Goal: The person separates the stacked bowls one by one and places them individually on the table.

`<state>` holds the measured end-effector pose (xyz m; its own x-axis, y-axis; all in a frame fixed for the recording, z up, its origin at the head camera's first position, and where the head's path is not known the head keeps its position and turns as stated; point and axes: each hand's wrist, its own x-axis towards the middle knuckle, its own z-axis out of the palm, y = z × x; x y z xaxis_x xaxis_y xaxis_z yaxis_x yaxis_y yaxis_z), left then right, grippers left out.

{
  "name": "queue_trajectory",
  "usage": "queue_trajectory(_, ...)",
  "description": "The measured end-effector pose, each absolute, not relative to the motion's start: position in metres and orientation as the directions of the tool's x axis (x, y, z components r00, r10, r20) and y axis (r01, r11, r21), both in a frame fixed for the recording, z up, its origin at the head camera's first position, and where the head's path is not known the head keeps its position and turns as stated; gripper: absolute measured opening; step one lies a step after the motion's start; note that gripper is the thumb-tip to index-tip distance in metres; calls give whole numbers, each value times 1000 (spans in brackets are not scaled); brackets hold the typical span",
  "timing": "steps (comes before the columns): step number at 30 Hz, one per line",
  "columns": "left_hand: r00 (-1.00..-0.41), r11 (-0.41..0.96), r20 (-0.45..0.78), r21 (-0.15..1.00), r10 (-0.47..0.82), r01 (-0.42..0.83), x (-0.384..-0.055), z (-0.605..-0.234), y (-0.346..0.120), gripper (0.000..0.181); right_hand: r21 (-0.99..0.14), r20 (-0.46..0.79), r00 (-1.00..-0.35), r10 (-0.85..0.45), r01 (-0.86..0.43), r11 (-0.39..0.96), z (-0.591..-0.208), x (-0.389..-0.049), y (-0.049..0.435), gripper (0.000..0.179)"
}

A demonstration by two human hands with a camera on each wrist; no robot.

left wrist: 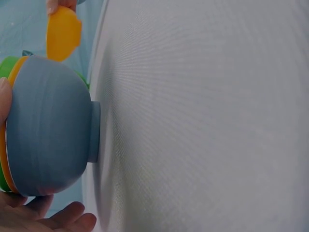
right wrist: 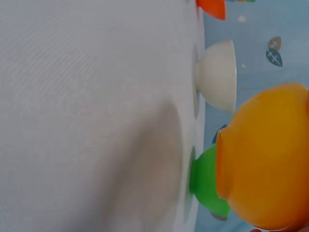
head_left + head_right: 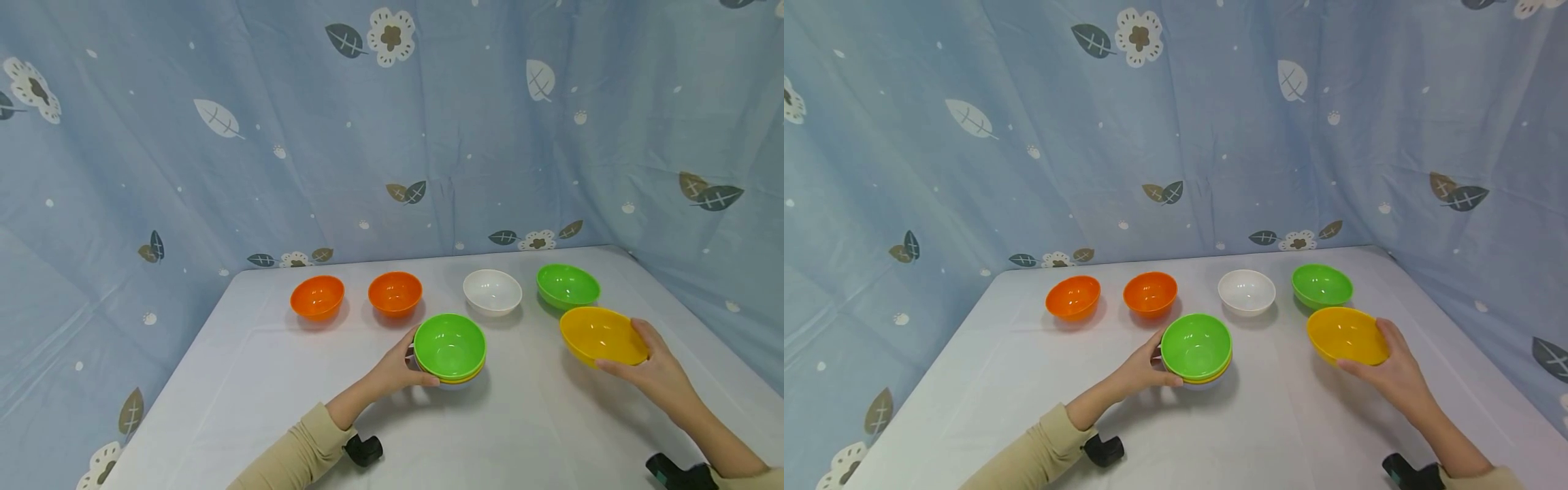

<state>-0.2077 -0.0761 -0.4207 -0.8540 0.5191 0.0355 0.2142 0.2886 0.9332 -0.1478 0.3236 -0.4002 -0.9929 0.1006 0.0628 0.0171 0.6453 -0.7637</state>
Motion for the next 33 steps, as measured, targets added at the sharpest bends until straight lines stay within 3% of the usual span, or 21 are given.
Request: queue_trajectory(33,-844,287,35,932,535,221,-208,-417,-77,94,-698,-45,-997,69,81,712,-412,-151,336,104)
